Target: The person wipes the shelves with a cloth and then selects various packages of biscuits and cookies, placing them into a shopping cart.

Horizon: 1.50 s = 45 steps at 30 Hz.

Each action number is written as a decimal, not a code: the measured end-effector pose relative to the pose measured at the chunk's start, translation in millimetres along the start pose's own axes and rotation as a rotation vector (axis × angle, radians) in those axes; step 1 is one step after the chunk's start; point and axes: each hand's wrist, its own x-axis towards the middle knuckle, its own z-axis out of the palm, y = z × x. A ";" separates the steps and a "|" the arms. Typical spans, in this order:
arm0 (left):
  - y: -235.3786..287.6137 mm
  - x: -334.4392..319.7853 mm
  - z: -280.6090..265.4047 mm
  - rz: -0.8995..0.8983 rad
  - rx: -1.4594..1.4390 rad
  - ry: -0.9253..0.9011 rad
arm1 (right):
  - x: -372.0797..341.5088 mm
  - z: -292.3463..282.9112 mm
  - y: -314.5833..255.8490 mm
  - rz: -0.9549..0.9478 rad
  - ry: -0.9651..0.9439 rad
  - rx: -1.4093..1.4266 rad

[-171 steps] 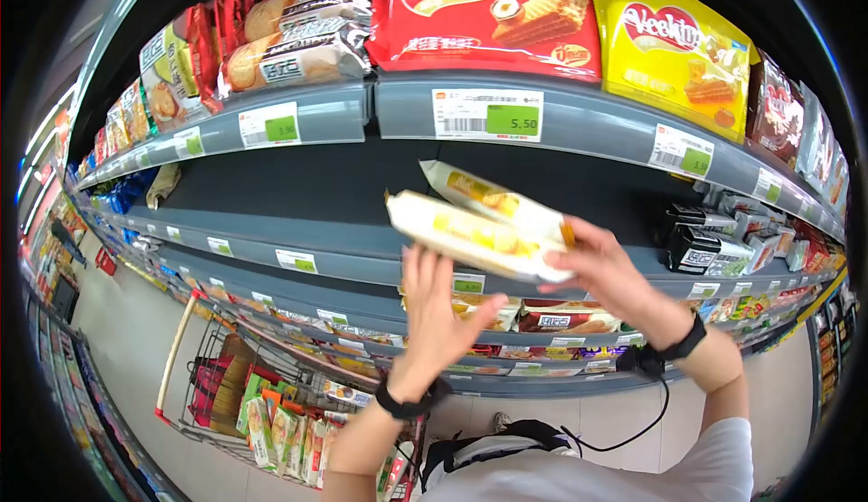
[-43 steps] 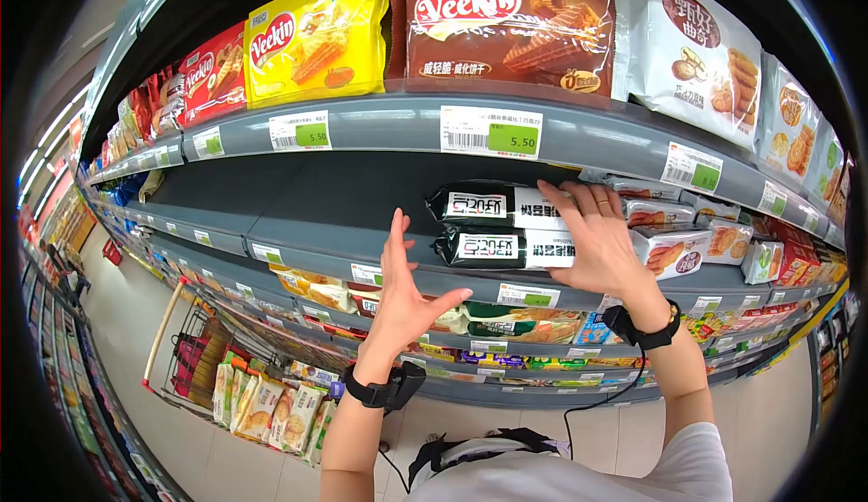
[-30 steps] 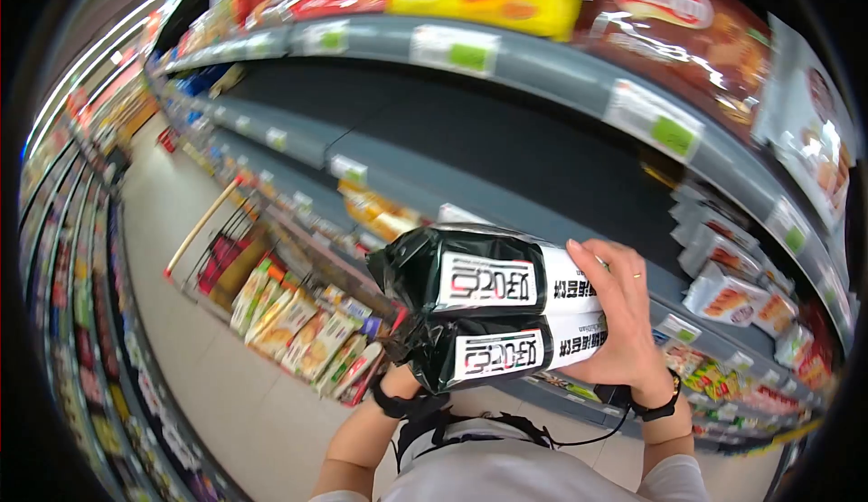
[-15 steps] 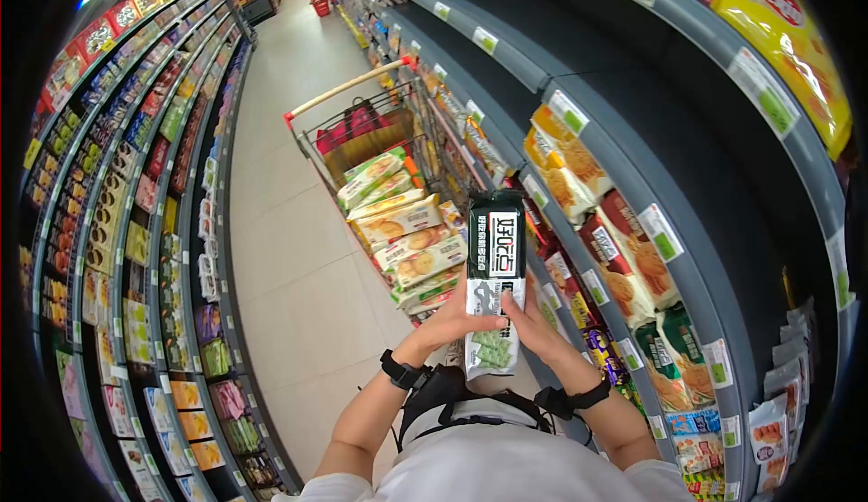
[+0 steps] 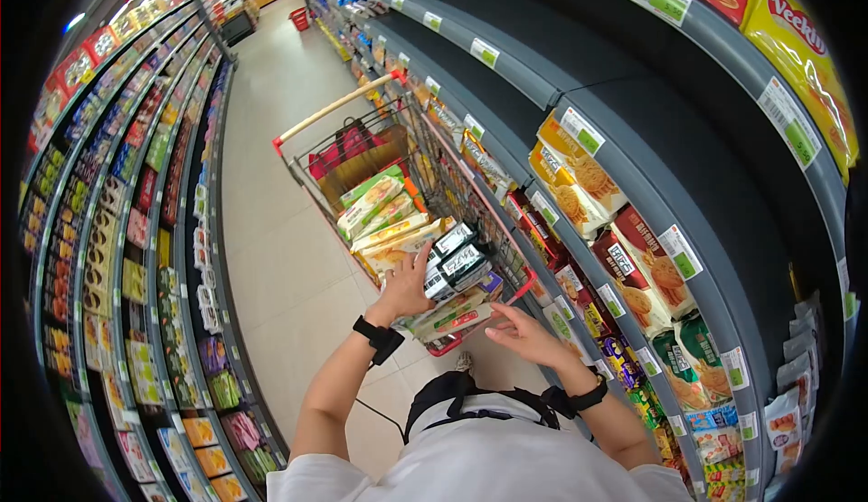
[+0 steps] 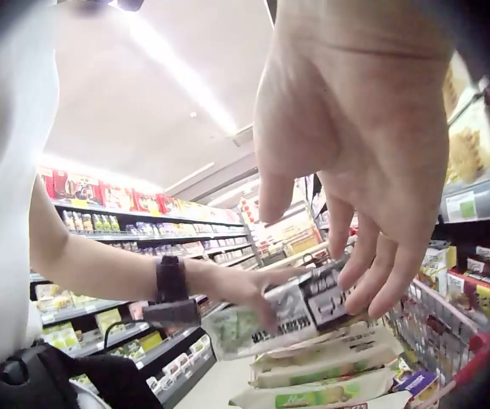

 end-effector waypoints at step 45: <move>460.6 -121.5 62.8 1.236 -0.588 -0.237 | -505.9 -127.6 -37.3 0.214 2.027 -0.986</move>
